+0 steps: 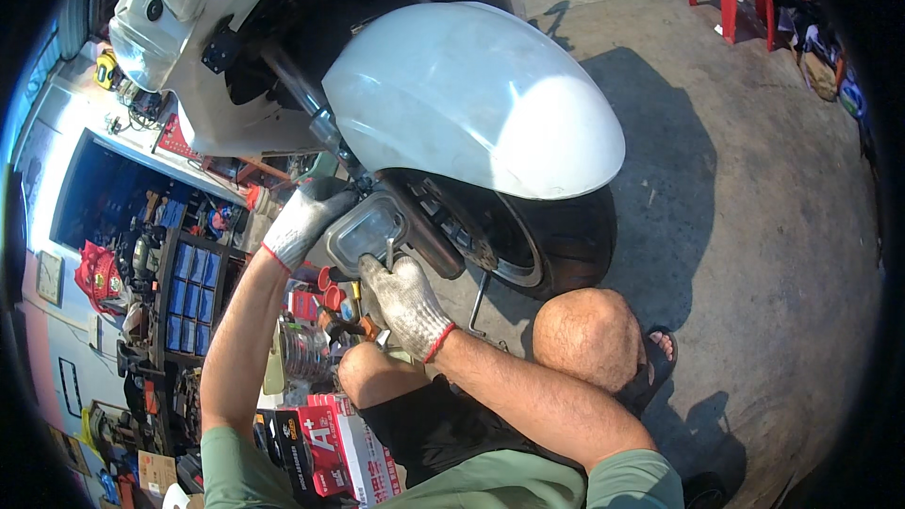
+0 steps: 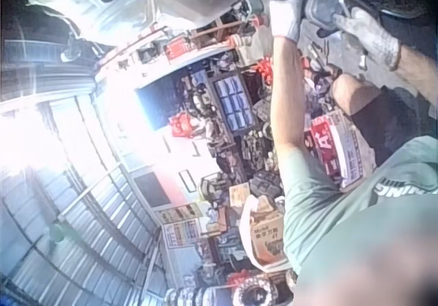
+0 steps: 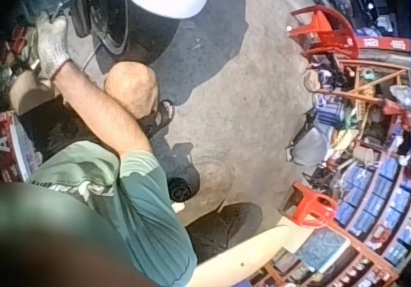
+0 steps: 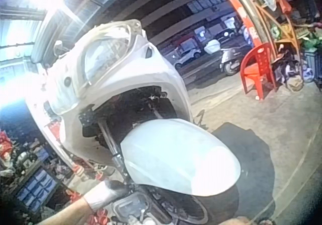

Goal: The person uses a wrench to loosen and remove bolts from the motorcycle's front brake caliper. They detach the caliper from the brake disc and set it aside, then reattach it and tighten the bolts.

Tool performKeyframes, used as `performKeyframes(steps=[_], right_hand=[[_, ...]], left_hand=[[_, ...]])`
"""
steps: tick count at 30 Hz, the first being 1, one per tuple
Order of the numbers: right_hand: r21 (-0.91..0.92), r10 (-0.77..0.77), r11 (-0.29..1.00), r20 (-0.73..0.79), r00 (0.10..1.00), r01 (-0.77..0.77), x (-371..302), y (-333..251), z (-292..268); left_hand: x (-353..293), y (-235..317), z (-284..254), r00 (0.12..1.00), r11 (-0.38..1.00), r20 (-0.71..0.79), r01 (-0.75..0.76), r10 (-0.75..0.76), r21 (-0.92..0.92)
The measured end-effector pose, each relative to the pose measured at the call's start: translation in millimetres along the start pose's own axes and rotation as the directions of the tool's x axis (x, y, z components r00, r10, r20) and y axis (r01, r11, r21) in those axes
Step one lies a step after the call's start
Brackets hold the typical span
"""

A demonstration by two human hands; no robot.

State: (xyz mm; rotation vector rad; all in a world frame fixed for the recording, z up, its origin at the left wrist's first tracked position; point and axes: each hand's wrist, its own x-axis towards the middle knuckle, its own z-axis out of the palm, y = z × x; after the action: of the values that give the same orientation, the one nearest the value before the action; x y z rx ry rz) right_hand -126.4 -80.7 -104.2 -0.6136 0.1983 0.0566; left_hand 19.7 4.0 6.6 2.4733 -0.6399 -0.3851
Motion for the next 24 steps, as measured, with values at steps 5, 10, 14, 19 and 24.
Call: performKeyframes(steps=[5, 10, 14, 19, 24], right_hand=[[0.077, -0.003, 0.997, -0.031, 1.000, 0.006, -6.2, -5.1, 4.7], [0.100, -0.009, 0.995, -0.008, 1.000, 0.009, -7.6, -6.1, 5.5], [0.079, -0.008, 0.997, -0.005, 1.000, 0.008, -5.3, -5.0, 0.2], [0.043, 0.007, 0.999, -0.025, 1.000, -0.006, -3.7, -3.2, -0.9], [0.042, 0.001, 0.999, -0.025, 1.000, 0.001, -3.4, -2.4, 2.2]], left_hand=[[0.5, 2.0, 4.7, 0.998, 1.000, -0.061, 0.012, -0.011, 0.015], [-0.4, 5.1, 0.2, 0.999, 0.998, -0.036, 0.021, -0.019, 0.052], [-1.2, 6.6, 3.9, 0.999, 0.999, -0.035, -0.001, 0.002, 0.038], [2.0, 0.0, 4.3, 0.999, 0.999, -0.054, 0.004, -0.001, 0.049], [2.7, -5.1, 0.0, 0.999, 1.000, -0.033, -0.009, 0.009, -0.011]])
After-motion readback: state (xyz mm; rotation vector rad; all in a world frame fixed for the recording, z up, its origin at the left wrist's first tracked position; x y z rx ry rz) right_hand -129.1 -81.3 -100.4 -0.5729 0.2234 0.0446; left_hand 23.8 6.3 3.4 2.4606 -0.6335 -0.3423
